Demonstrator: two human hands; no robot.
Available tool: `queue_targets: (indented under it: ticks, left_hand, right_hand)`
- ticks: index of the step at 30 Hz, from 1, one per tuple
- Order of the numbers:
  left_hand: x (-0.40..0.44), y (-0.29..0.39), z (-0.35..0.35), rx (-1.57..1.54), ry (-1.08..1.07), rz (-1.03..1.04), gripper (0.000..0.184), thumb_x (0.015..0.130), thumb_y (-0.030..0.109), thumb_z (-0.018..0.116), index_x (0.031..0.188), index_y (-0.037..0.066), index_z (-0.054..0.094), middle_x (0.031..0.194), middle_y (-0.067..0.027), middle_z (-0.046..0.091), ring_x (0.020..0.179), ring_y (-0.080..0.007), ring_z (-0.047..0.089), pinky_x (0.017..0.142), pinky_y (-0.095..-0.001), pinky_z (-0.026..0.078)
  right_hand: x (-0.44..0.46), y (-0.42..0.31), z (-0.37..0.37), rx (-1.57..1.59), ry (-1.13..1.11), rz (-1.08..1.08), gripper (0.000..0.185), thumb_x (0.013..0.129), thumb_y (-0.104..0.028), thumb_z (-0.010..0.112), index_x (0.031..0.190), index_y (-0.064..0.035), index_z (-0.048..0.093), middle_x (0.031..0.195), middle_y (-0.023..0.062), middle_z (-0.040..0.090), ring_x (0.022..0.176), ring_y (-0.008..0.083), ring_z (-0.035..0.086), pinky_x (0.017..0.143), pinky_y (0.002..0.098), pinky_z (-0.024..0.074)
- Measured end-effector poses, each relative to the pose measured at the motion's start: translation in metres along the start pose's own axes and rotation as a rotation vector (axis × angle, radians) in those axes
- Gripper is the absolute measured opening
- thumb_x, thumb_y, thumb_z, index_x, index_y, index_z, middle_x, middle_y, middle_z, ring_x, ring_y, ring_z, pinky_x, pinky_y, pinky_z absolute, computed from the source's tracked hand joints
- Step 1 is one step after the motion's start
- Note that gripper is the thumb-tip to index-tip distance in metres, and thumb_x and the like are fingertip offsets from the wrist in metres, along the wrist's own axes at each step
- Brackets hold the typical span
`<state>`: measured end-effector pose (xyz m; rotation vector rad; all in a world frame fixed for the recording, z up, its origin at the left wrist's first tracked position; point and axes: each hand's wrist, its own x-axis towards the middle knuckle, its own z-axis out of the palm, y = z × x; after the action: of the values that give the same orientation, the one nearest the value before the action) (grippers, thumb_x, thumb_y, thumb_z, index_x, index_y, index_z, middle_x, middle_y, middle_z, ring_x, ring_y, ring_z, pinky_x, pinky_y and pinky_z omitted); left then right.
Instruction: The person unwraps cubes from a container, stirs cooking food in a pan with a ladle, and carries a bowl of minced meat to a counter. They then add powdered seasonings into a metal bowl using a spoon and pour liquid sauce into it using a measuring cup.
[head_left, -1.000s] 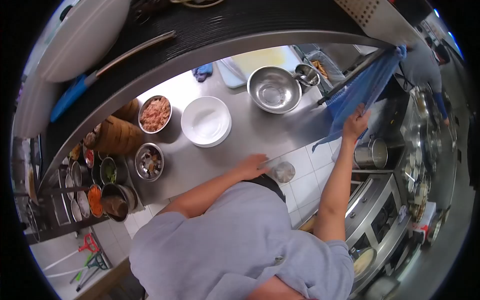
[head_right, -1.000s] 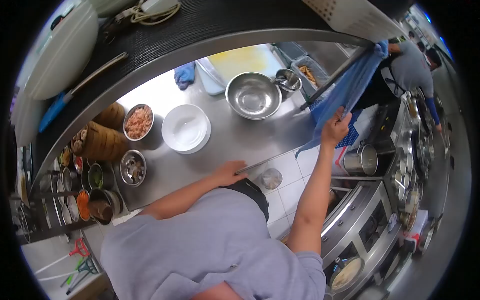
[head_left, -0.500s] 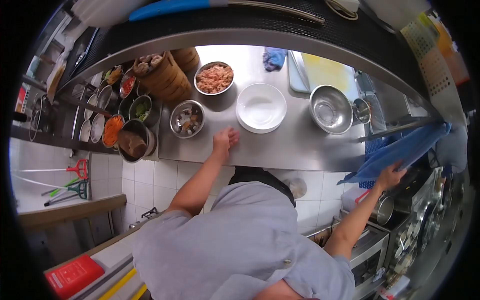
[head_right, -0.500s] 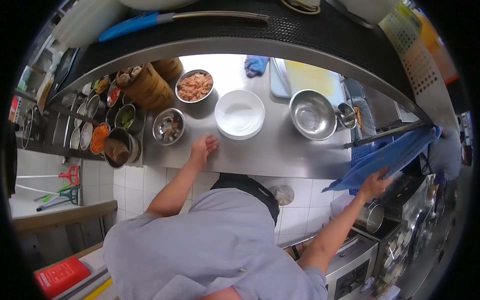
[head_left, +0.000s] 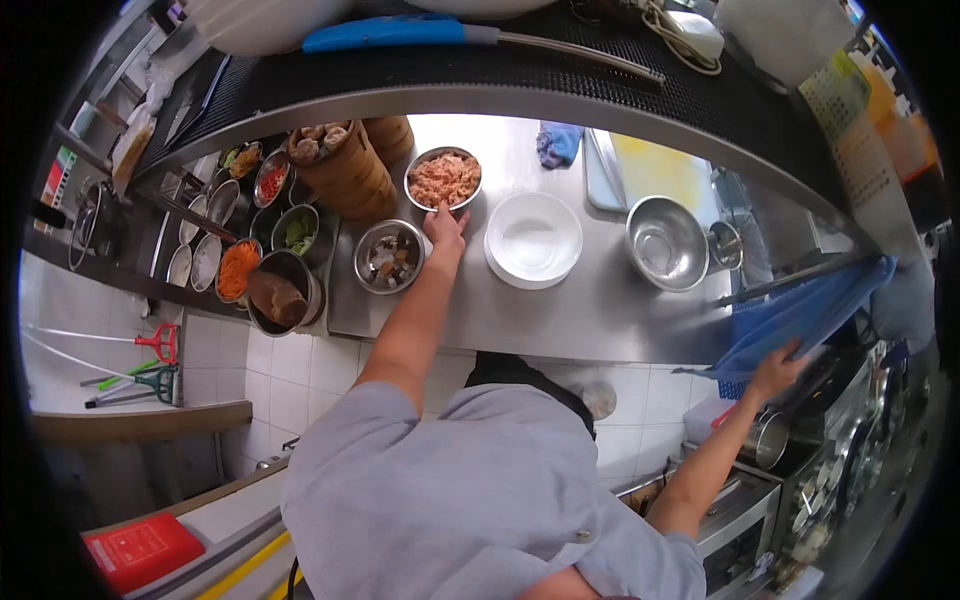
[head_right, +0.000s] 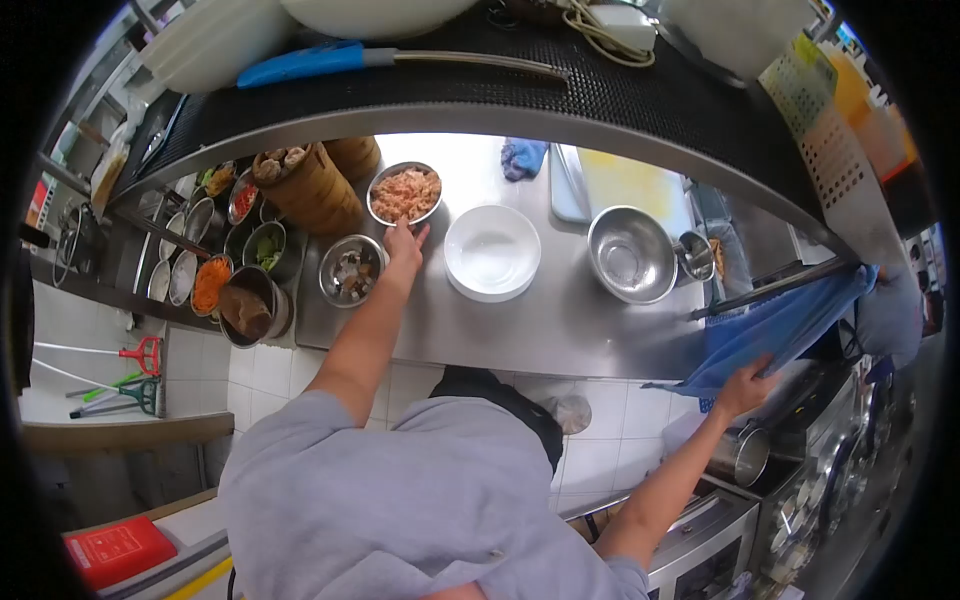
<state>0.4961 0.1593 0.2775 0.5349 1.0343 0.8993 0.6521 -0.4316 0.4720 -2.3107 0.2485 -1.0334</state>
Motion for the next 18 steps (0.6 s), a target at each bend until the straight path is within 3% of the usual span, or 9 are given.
queue_targets:
  ticks: [3,5,10,11,13,17,18]
  left_hand:
    - [0.012,-0.006,-0.001,-0.139,-0.053,0.152,0.023,0.093,0.011,0.056,0.111,0.000,0.048,0.109,-0.0143,0.055,0.091,-0.0256,0.061,0.074,-0.0441,0.061]
    - [0.013,0.000,0.001,-0.078,-0.008,0.177,0.014,0.091,0.007,0.055,0.099,-0.004,0.053,0.106,-0.0156,0.057,0.089,-0.0265,0.063,0.068,-0.0417,0.063]
    - [-0.008,0.012,0.006,0.009,-0.049,0.324,0.016,0.091,0.005,0.052,0.099,-0.008,0.050,0.097,-0.0178,0.059,0.081,-0.0249,0.064,0.067,-0.0388,0.063]
    - [-0.014,0.019,0.004,0.072,-0.018,0.283,0.019,0.092,0.008,0.056,0.099,-0.009,0.054,0.102,-0.0187,0.060,0.083,-0.0240,0.065,0.065,-0.0352,0.063]
    - [-0.018,0.018,-0.006,0.146,-0.079,0.396,0.021,0.092,0.010,0.058,0.096,-0.010,0.055,0.096,-0.0179,0.061,0.081,-0.0234,0.065,0.069,-0.0335,0.062]
    - [-0.101,0.040,-0.005,0.141,-0.259,0.517,0.035,0.091,0.018,0.066,0.109,-0.010,0.054,0.108,-0.0199,0.061,0.093,-0.0278,0.065,0.080,-0.0341,0.060]
    - [-0.124,0.047,-0.005,0.271,-0.206,0.457,0.038,0.091,0.020,0.066,0.110,-0.010,0.053,0.113,-0.0192,0.059,0.098,-0.0278,0.063,0.082,-0.0348,0.059]
  right_hand:
    - [0.001,0.012,-0.004,0.008,0.020,-0.094,0.050,0.097,-0.043,0.050,0.115,0.0024,0.056,0.102,0.0284,0.065,0.096,0.0465,0.061,0.079,0.0500,0.0467]
    - [0.003,0.011,-0.014,-0.028,-0.041,-0.040,0.048,0.097,-0.042,0.050,0.114,0.0021,0.056,0.101,0.0274,0.065,0.095,0.0456,0.062,0.080,0.0489,0.0469]
    - [0.012,0.018,-0.031,-0.027,-0.064,-0.018,0.042,0.097,-0.038,0.054,0.112,0.0008,0.057,0.096,0.0264,0.066,0.089,0.0444,0.063,0.075,0.0474,0.0475]
    - [0.013,0.020,-0.032,0.020,-0.079,-0.047,0.042,0.096,-0.038,0.054,0.113,0.0009,0.057,0.096,0.0261,0.066,0.088,0.0431,0.064,0.076,0.0463,0.0478]
    - [0.013,0.027,-0.034,0.135,-0.081,-0.082,0.041,0.096,-0.036,0.055,0.112,0.0017,0.057,0.097,0.0256,0.066,0.088,0.0410,0.064,0.077,0.0443,0.0483]
    - [0.012,0.019,-0.022,0.174,0.038,-0.195,0.032,0.096,-0.027,0.057,0.108,0.0028,0.059,0.096,0.0244,0.066,0.082,0.0396,0.064,0.072,0.0421,0.0488]
    - [0.014,0.025,-0.019,0.222,-0.016,-0.138,0.028,0.096,-0.025,0.057,0.102,0.0020,0.058,0.090,0.0240,0.063,0.077,0.0412,0.061,0.068,0.0446,0.0466]
